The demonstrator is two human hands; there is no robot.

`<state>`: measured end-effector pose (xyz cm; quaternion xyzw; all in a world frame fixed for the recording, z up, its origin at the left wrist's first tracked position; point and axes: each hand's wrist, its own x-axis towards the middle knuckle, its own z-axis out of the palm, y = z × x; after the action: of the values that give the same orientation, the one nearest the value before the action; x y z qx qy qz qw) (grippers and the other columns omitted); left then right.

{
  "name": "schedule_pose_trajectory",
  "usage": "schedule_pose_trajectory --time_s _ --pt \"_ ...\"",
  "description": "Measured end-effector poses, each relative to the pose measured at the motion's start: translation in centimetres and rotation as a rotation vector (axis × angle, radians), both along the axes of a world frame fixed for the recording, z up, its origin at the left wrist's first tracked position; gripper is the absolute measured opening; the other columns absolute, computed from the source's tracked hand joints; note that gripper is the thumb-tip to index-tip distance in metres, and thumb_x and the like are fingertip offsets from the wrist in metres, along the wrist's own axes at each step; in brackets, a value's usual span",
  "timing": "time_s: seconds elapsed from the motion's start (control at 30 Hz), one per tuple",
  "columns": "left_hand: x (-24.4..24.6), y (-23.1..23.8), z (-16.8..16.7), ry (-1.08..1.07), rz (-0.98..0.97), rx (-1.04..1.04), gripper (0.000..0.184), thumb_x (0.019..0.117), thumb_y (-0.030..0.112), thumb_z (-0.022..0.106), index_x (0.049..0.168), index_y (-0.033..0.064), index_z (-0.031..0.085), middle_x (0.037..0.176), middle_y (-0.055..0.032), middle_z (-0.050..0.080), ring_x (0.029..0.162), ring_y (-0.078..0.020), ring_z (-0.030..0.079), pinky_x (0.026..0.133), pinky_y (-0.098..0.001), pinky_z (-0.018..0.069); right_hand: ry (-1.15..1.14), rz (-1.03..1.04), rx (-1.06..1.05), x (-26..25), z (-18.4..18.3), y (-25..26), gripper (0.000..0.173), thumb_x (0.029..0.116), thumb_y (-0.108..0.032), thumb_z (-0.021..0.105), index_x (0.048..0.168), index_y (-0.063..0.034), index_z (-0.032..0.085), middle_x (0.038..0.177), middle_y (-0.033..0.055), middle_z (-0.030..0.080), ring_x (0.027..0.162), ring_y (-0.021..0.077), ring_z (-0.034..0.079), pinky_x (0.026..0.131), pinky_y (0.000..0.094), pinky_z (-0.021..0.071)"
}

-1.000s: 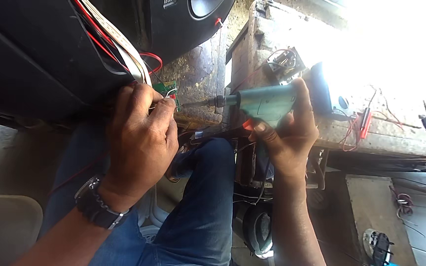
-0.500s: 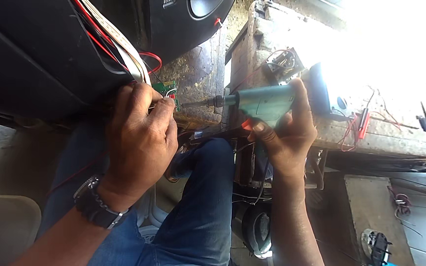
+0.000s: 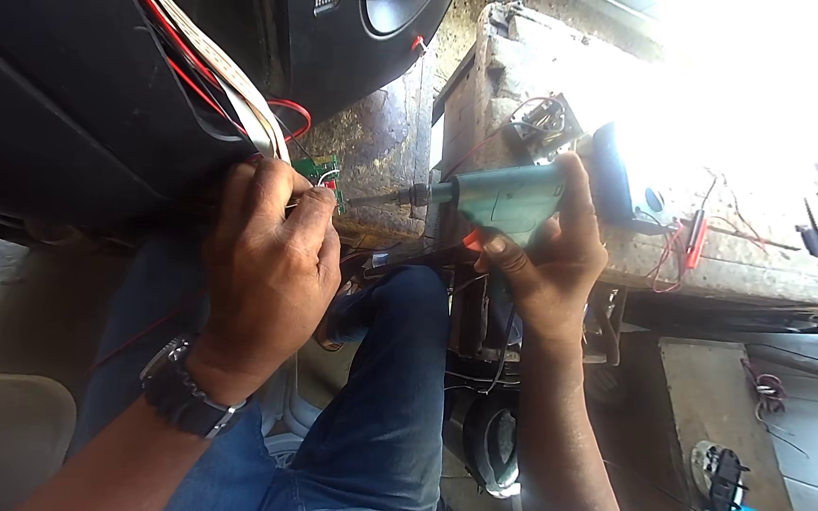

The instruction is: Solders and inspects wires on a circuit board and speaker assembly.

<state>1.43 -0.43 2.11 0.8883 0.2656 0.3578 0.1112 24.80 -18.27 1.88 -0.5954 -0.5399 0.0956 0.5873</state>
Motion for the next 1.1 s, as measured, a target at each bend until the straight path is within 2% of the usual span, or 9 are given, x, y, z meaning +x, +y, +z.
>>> schedule_pose_trajectory --time_s 0.4,0.77,1.1 --pt "0.05 0.02 -0.06 -0.003 0.003 0.002 0.022 0.1003 0.014 0.056 0.109 0.0037 0.074 0.112 -0.0161 0.064 0.111 -0.0331 0.058 0.089 -0.0439 0.0480 -0.002 0.004 0.004 -0.04 0.00 0.02 0.089 0.0908 -0.004 0.076 0.161 -0.0021 0.022 0.133 0.0156 0.061 0.084 0.0225 0.072 0.065 0.0352 0.0661" --pt "0.07 0.03 -0.16 -0.004 0.009 0.016 0.022 0.1002 0.014 0.056 0.109 0.0041 0.074 0.112 -0.0157 0.064 0.111 -0.0337 0.058 0.089 -0.0440 0.0481 -0.006 0.014 0.013 -0.10 0.02 0.05 0.089 0.0910 -0.005 0.077 0.161 -0.0020 0.022 0.128 0.0149 0.065 0.084 0.0224 0.073 0.066 0.0354 0.0663" --pt "0.08 0.03 -0.01 0.006 0.009 0.015 0.022 0.1000 0.013 0.056 0.109 0.0038 0.074 0.110 -0.0157 0.064 0.110 -0.0342 0.058 0.088 -0.0445 0.0481 -0.017 0.013 0.023 -0.04 -0.02 0.16 0.089 0.0907 -0.004 0.077 0.161 -0.0013 0.022 0.130 0.0157 0.063 0.083 0.0228 0.072 0.065 0.0359 0.0665"
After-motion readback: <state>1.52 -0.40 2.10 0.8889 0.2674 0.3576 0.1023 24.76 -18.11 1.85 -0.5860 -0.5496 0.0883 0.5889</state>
